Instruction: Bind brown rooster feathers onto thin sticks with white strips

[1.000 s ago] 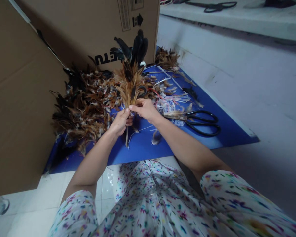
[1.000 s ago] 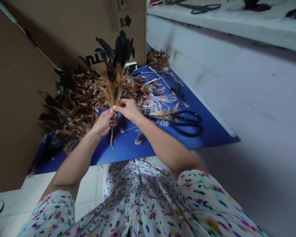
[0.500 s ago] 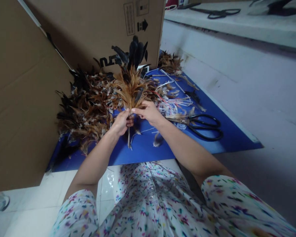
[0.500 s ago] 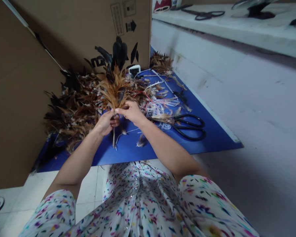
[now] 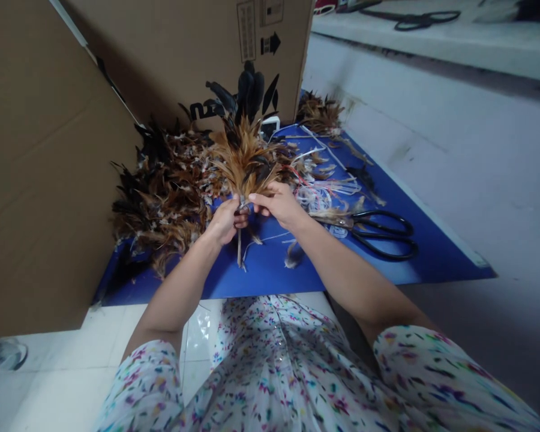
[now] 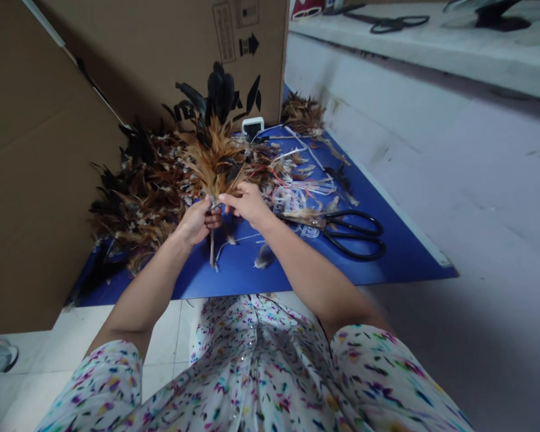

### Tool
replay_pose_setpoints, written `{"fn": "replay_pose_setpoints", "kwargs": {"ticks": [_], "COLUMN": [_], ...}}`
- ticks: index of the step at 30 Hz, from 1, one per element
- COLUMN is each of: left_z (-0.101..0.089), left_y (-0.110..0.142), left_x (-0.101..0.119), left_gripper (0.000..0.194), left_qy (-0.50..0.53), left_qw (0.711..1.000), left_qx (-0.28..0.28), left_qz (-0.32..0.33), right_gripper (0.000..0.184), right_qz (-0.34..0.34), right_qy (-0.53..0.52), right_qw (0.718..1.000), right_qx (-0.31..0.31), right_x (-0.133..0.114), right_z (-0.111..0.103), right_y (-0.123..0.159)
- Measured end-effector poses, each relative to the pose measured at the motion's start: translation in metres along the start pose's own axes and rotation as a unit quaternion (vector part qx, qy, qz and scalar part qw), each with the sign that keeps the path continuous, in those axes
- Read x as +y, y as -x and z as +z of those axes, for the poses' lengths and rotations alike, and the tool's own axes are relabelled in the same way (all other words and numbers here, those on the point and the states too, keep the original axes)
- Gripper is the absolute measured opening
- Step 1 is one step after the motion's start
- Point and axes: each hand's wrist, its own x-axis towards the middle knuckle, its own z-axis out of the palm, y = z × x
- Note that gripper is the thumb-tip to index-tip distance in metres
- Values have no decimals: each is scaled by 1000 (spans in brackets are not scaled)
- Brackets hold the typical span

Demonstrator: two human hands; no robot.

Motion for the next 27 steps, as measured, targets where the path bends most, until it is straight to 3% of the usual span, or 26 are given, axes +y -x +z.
{"fn": "replay_pose_setpoints", "kwargs": {"ticks": [6, 21, 27], "left_z": [-1, 2, 2], "left_y": [0, 4, 8], "left_x": [0, 1, -1], "left_gripper": [39, 35, 29], "left_qy": [4, -44, -60], "left_qw": [1000, 998, 997], "left_qx": [-5, -39, -45], "left_qz": [2, -13, 10], "right_gripper": [41, 28, 42], "right_qz": [3, 4, -80], "right_qy": [-17, -5, 19], "right_qw": [1000, 1000, 997], "right_qx": [0, -1, -12], "right_x": [-2, -1, 1], "right_z": [1, 1, -2], "right_y": [1, -1, -4]}}
